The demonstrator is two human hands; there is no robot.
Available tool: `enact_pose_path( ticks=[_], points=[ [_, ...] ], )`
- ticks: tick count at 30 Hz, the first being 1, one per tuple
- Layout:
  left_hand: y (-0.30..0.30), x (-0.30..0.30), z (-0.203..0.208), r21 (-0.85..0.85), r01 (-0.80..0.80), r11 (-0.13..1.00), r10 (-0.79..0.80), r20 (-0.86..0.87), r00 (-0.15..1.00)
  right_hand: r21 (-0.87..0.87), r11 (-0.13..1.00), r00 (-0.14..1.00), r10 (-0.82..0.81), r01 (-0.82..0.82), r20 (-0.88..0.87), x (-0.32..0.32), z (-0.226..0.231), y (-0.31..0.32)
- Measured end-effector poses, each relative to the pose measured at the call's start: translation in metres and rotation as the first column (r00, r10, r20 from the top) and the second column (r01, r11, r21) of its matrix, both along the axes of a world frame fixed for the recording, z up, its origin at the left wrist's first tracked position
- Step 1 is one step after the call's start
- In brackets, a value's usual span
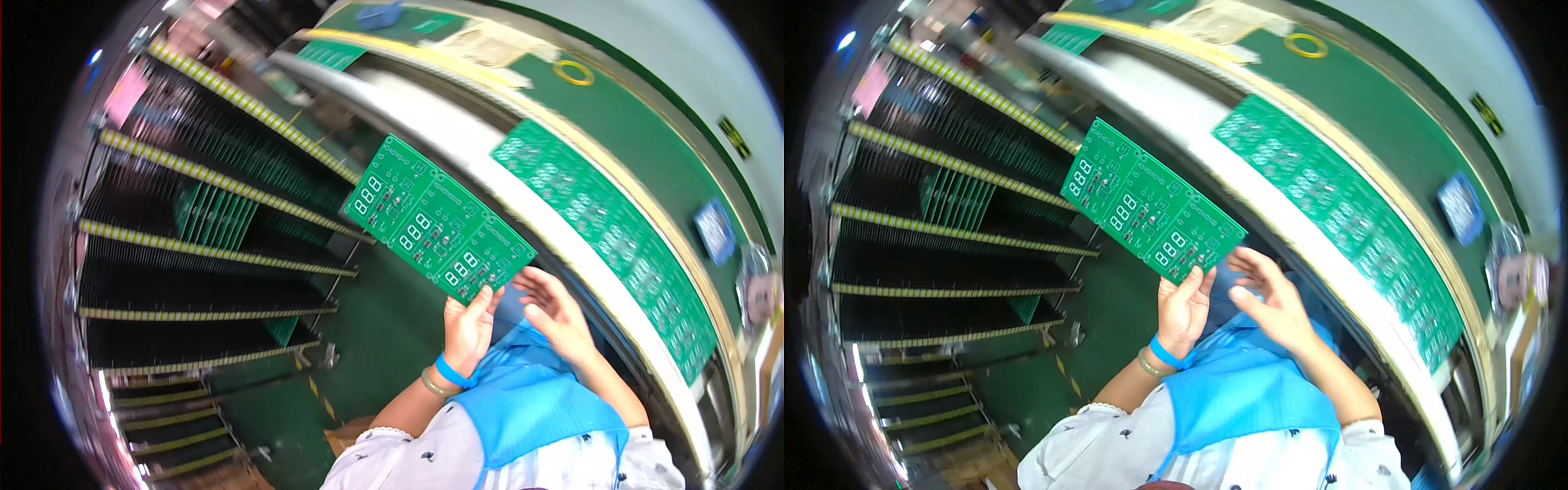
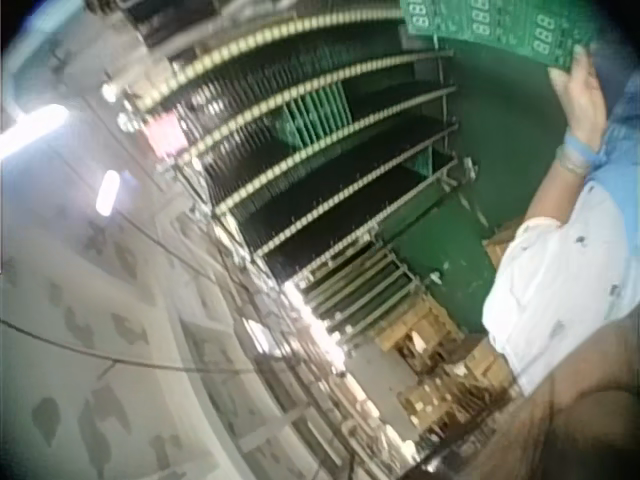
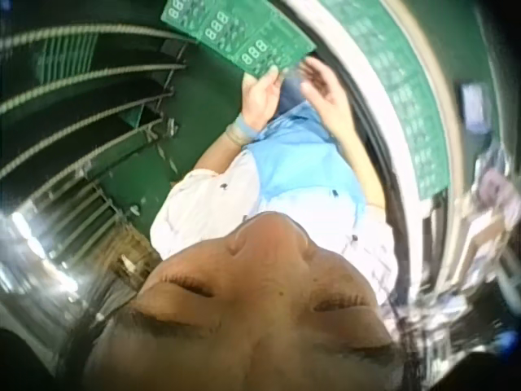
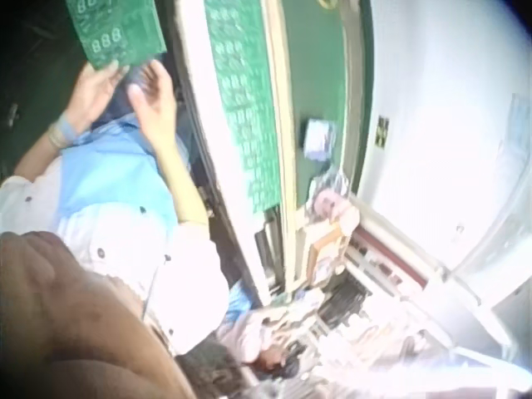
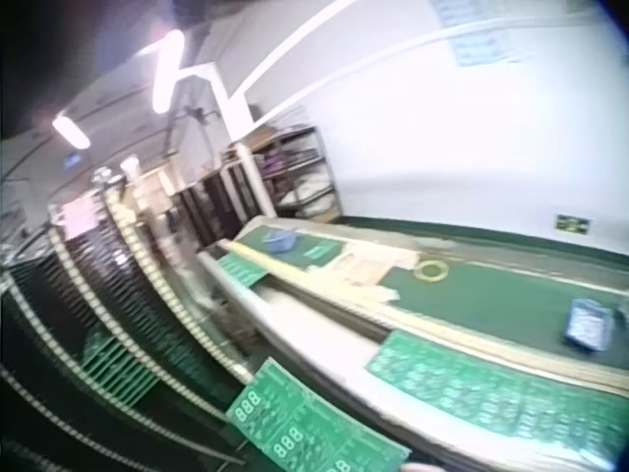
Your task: Manually placing and checking small electronic components on printed circuit boards at an assembly line.
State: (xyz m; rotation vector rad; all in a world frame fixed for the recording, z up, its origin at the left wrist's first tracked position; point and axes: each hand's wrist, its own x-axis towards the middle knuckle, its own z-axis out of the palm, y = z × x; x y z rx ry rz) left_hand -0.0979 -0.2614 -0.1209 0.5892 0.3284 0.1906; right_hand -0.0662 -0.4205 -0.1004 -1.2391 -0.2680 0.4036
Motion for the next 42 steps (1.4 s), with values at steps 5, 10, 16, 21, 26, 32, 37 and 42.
enact_pose_path(
  ticks=[5,10,16,21,26,32,37,42],
  points=[
    [-0.072,0.003,0.021,0.288,0.371,0.883,-0.382,-0.018,0.924,0.174,0.919,0.919,-0.307,0.354,-0.249,-0.010,0.011,-0.039],
    [-0.104,0.013,0.028,0.576,0.754,0.317,-0.844,-0.192,0.502,0.215,0.668,0.694,-0.715,0.712,-0.078,-0.031,0.018,-0.139],
    [-0.167,0.033,0.055,0.942,0.331,0.048,-0.981,-0.018,0.193,-0.142,0.116,0.145,-0.965,0.983,0.217,-0.159,0.047,-0.390],
    [-0.219,0.040,0.064,0.987,0.158,0.039,-0.998,0.032,0.047,-0.453,0.137,0.170,-0.985,0.881,0.033,-0.247,0.052,-0.509],
    [-0.284,0.040,0.064,0.996,-0.006,0.087,-0.990,0.086,-0.113,-0.466,0.135,0.102,-0.990,0.874,-0.096,-0.246,0.018,-0.535],
    [-0.345,0.036,0.064,0.977,-0.215,0.006,-0.979,-0.039,-0.202,-0.502,0.213,0.154,-0.976,0.838,-0.157,-0.227,0.000,-0.534],
    [-0.380,0.034,0.053,0.896,-0.441,-0.046,-0.942,-0.186,-0.280,-0.513,0.207,0.128,-0.974,0.833,-0.185,-0.222,-0.002,-0.527],
    [-0.398,0.032,0.035,0.824,-0.563,-0.067,-0.935,-0.249,-0.253,-0.641,0.211,0.158,-0.977,0.738,-0.140,-0.230,-0.002,-0.528]
  ],
)
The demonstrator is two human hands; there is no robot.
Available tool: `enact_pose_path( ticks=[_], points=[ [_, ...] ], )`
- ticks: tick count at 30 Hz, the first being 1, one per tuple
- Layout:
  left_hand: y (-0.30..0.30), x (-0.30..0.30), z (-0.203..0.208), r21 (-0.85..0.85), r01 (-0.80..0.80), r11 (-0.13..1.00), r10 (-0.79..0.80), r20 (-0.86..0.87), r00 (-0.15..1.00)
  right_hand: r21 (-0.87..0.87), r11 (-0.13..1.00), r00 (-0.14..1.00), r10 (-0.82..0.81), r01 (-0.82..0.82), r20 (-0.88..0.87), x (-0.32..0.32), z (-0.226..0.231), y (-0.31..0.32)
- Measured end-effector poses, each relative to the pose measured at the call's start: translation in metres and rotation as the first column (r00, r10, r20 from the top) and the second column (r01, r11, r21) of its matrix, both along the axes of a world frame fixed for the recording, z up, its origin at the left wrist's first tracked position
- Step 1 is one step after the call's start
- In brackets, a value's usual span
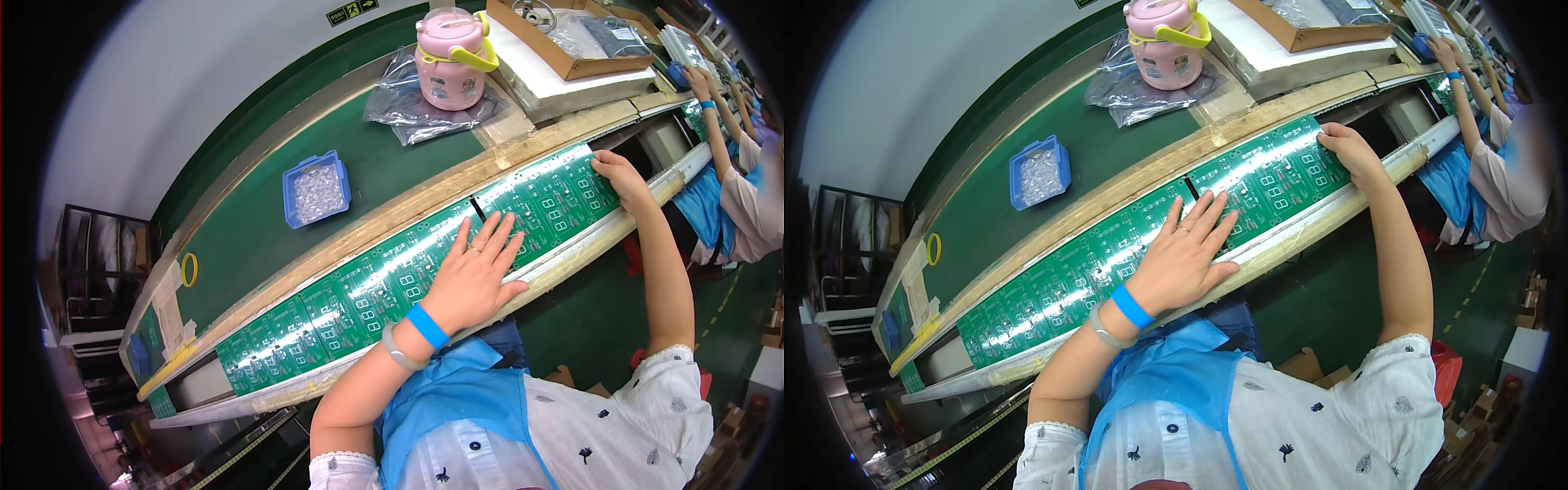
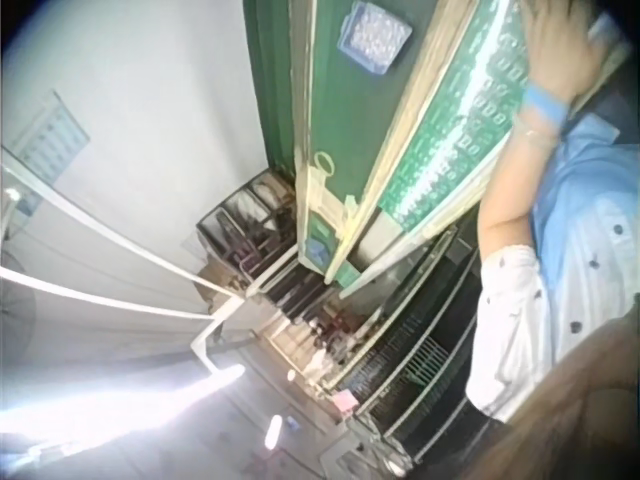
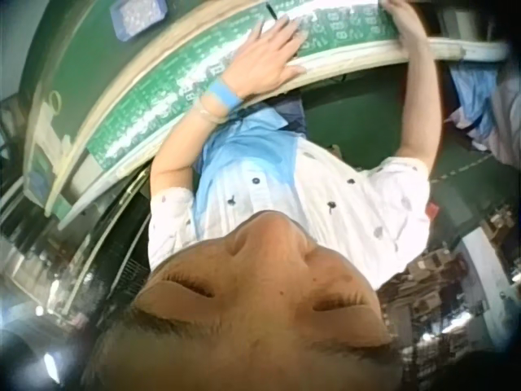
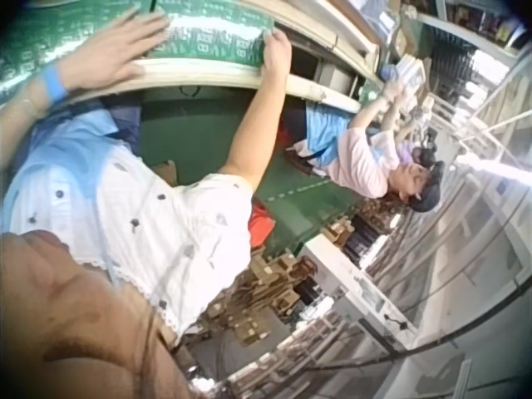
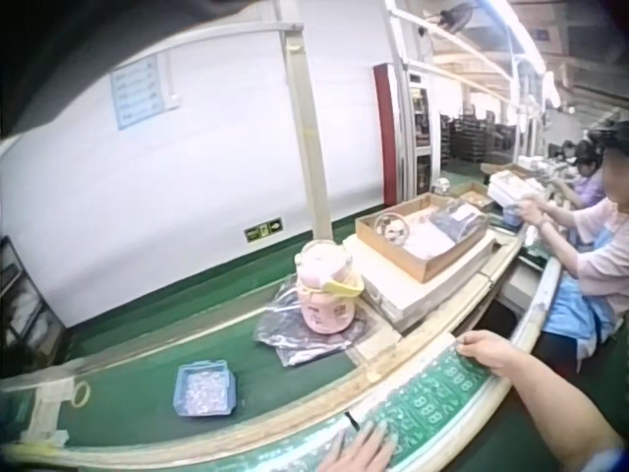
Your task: Manually placing and checking small electronic components on printed circuit boards at an assembly line.
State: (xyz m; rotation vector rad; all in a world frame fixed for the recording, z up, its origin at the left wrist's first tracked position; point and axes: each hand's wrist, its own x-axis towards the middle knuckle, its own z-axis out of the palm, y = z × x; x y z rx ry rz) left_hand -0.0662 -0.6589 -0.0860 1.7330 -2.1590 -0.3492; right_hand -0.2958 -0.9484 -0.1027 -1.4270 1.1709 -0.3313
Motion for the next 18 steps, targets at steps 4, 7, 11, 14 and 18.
enact_pose_path(
  ticks=[4,7,11,14,18],
  points=[
    [0.001,0.001,-0.009,0.015,0.005,1.000,-0.006,0.046,0.999,-0.028,0.999,0.999,0.041,-0.042,-0.024,-0.001,-0.005,-0.002],
    [0.006,0.005,-0.008,0.026,0.004,1.000,-0.005,0.071,0.997,-0.030,0.997,0.997,0.074,-0.074,-0.025,0.004,-0.009,0.001],
    [0.020,0.016,-0.002,0.050,-0.009,0.999,0.002,0.143,0.990,-0.016,0.994,0.994,0.109,-0.109,-0.012,0.015,-0.005,0.017],
    [0.039,0.029,-0.001,0.041,-0.024,0.999,0.018,0.126,0.992,-0.004,0.986,0.984,0.169,-0.170,-0.049,0.026,-0.004,0.030],
    [0.068,0.051,0.007,0.071,-0.037,0.997,0.030,0.099,0.995,-0.084,0.964,0.962,0.243,-0.254,-0.129,0.048,-0.003,0.059]
  ],
)
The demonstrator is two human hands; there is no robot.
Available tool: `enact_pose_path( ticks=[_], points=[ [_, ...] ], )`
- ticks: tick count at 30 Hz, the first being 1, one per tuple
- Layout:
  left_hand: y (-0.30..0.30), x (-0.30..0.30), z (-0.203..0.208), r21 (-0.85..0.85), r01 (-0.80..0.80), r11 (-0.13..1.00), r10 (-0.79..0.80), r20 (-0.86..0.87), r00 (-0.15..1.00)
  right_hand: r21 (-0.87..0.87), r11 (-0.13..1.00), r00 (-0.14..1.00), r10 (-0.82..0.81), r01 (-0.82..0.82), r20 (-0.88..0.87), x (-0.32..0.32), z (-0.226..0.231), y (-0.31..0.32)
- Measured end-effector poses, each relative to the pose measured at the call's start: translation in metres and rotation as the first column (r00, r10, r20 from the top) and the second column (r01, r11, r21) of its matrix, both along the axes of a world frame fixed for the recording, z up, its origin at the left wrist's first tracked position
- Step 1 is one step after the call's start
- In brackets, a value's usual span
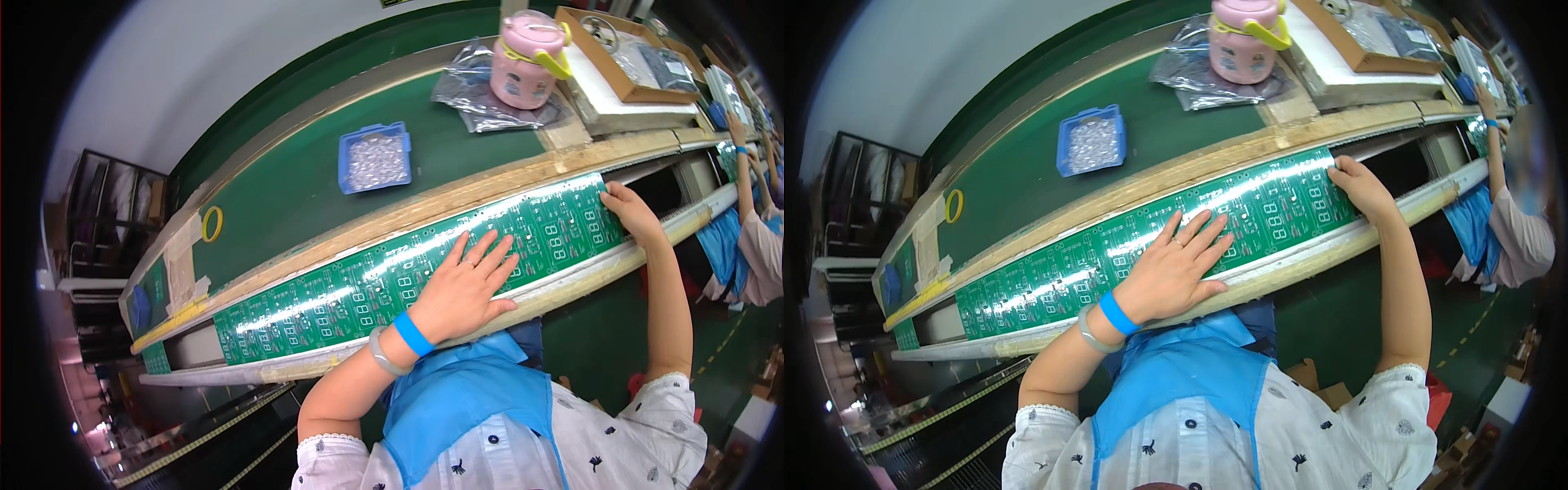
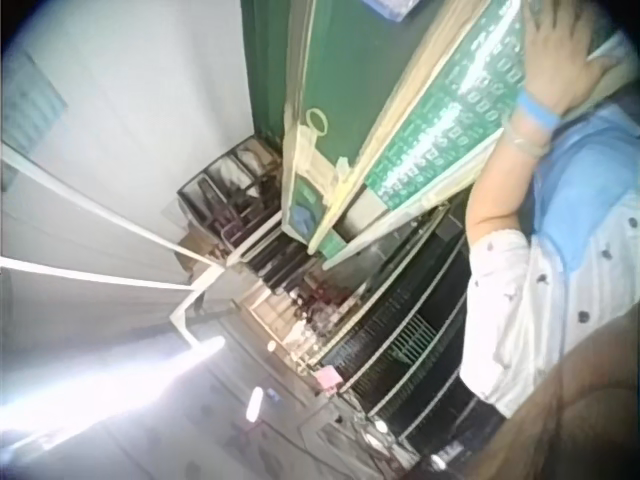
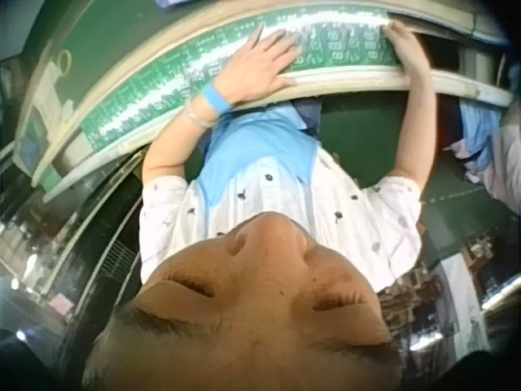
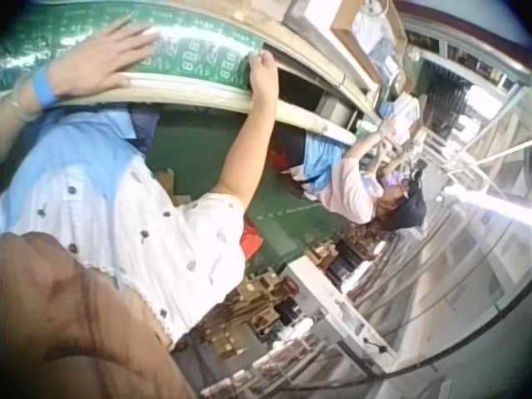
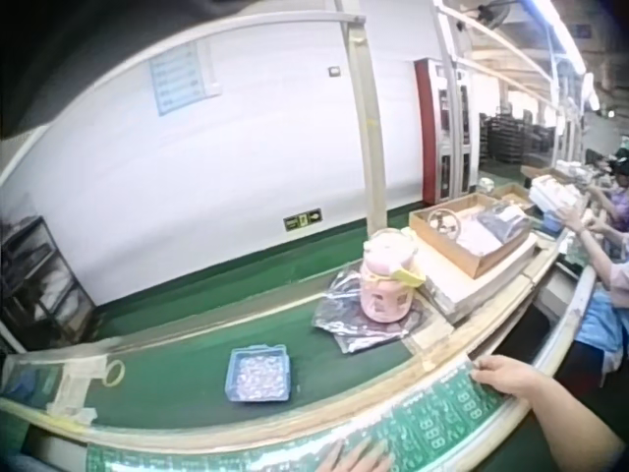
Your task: Manually placing and checking small electronic components on printed circuit boards at an assembly line.
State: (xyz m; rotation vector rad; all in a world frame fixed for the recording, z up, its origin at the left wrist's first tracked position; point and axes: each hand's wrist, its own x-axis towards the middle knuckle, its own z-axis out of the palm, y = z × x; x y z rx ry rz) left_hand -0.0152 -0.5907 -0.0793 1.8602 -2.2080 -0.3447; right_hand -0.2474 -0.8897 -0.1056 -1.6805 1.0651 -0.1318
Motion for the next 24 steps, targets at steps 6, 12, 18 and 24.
enact_pose_path(
  ticks=[6,12,18,24],
  points=[
    [0.058,0.038,0.013,0.056,-0.076,0.996,0.077,-0.025,0.997,-0.056,0.990,0.991,0.131,-0.131,-0.001,0.042,0.002,0.052],
    [0.115,0.074,0.023,0.091,-0.213,0.973,0.212,0.016,0.977,-0.107,0.960,0.966,0.258,-0.257,0.000,0.087,0.001,0.109],
    [0.145,0.099,0.029,-0.026,-0.301,0.953,0.301,0.015,0.954,-0.213,0.871,0.896,0.438,-0.443,-0.073,0.118,0.010,0.151],
    [0.118,0.125,0.040,-0.230,-0.358,0.905,0.363,-0.023,0.932,-0.652,0.617,0.885,0.418,-0.441,-0.203,0.163,0.065,0.147]
  ],
)
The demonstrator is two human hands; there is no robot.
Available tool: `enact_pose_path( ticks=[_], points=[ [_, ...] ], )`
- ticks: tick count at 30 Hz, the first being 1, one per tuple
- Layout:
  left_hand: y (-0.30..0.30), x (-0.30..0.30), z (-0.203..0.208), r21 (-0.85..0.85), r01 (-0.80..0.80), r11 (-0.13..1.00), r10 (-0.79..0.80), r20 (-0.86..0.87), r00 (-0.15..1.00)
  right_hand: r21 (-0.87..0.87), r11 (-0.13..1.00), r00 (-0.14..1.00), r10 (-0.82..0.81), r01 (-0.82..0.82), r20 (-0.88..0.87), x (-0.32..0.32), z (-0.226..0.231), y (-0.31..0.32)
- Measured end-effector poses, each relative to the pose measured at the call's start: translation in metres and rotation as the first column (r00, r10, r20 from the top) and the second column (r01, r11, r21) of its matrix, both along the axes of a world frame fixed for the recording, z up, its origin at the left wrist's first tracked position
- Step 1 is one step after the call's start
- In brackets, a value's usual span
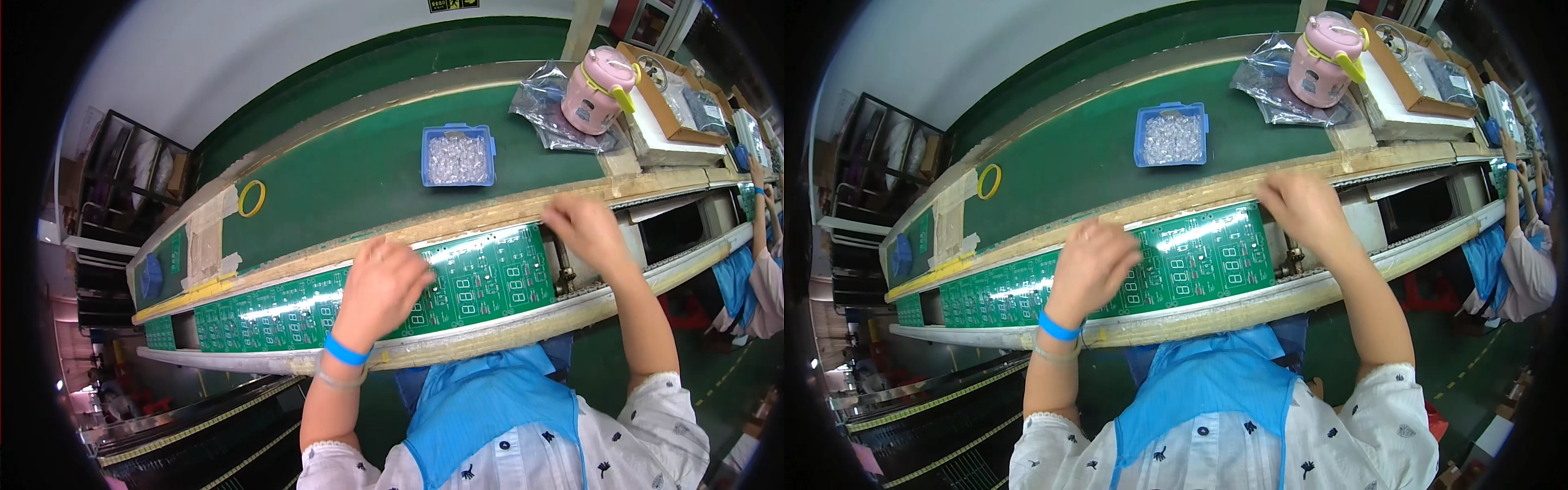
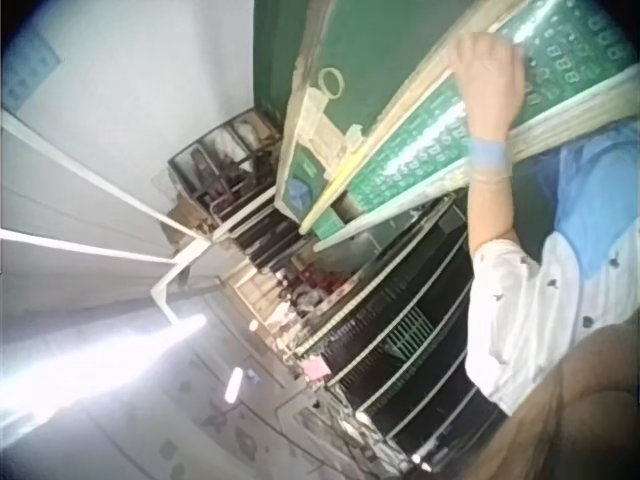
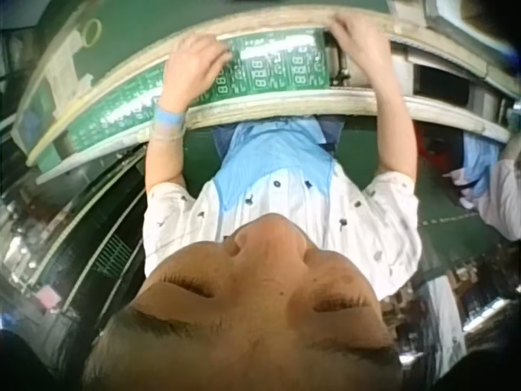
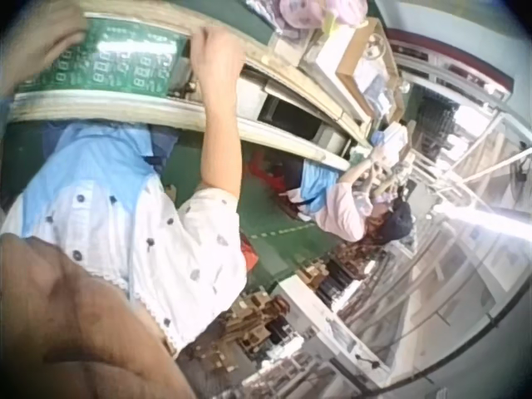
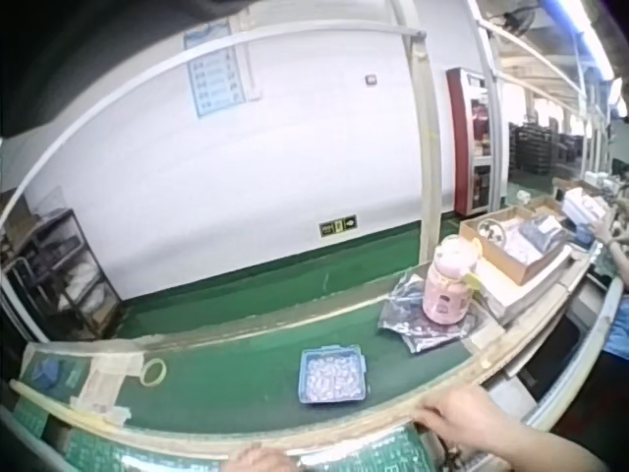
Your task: Manually placing and checking small electronic components on printed circuit boards at an assembly line.
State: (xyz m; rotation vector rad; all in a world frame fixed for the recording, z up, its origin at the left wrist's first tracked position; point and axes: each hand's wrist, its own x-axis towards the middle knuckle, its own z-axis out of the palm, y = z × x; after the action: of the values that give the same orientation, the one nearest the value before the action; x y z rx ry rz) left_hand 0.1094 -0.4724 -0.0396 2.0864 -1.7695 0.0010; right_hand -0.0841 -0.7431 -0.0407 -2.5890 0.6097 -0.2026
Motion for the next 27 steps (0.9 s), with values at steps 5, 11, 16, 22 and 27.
enact_pose_path(
  ticks=[5,11,16,22,27],
  points=[
    [-0.093,0.027,0.000,-0.272,-0.157,0.950,0.186,0.083,0.979,-0.377,0.910,0.907,0.296,-0.173,0.298,0.089,0.013,-0.006],
    [-0.157,0.044,-0.031,-0.106,-0.285,0.953,0.304,0.282,0.910,-0.633,0.752,0.971,0.240,-0.184,0.002,0.137,-0.012,0.001],
    [-0.158,0.046,-0.035,-0.148,-0.289,0.946,0.317,0.234,0.919,-0.577,0.808,0.979,0.191,-0.120,0.064,0.134,-0.018,-0.003],
    [-0.155,0.044,-0.029,-0.245,-0.312,0.918,0.324,0.009,0.946,-0.410,0.912,0.949,0.157,-0.033,0.273,0.129,-0.018,-0.008],
    [-0.136,0.019,0.005,-0.183,-0.428,0.885,0.264,-0.562,0.784,0.537,0.823,0.829,-0.163,-0.185,0.535,0.094,-0.011,-0.005]
  ],
)
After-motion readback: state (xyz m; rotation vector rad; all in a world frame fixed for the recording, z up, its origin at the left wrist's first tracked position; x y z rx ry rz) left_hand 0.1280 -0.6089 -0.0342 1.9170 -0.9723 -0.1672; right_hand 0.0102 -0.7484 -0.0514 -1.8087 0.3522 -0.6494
